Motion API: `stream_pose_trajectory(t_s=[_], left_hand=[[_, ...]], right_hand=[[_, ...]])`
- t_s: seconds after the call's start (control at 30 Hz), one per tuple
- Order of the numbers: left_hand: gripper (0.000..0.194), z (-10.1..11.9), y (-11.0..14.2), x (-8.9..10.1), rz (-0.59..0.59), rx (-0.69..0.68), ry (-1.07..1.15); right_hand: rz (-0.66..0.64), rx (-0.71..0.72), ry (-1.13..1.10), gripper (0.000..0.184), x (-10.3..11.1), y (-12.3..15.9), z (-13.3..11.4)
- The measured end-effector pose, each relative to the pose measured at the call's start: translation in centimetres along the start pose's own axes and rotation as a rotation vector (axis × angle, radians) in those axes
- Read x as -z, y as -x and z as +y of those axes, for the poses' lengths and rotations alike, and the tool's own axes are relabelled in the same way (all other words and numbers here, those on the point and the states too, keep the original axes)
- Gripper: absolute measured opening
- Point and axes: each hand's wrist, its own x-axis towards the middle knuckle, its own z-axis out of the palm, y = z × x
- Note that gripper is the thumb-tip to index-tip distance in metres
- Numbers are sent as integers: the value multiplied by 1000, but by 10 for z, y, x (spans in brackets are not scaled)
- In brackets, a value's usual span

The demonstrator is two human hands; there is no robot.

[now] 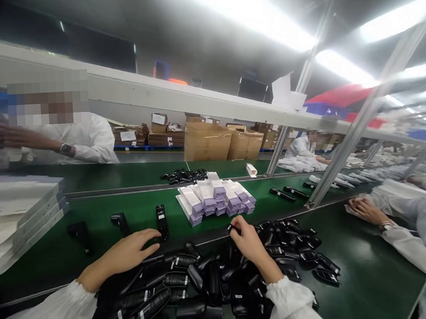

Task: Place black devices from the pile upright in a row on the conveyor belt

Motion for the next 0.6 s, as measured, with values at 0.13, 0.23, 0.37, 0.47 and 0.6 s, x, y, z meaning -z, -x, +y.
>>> stream_pose_trajectory(t_s=[0.13,0.23,0.37,0.47,0.6], left_hand=[[43,24,-52,-24,95,106,281],[43,48,-109,-44,135,224,421],[38,70,-164,-63,169,325,518],[37,71,-173,-70,172,352,523],[38,68,-162,-72,134,353,483]], right_hand=[[-28,-58,-145,36,-18,9,-7],[-31,-101,-205,54,-27,16,-9],[36,-179,-327,60,-27,32,-7],[46,-238,-399,57,-24,49,-7],[50,-263,-451,49,-27,65,-10]])
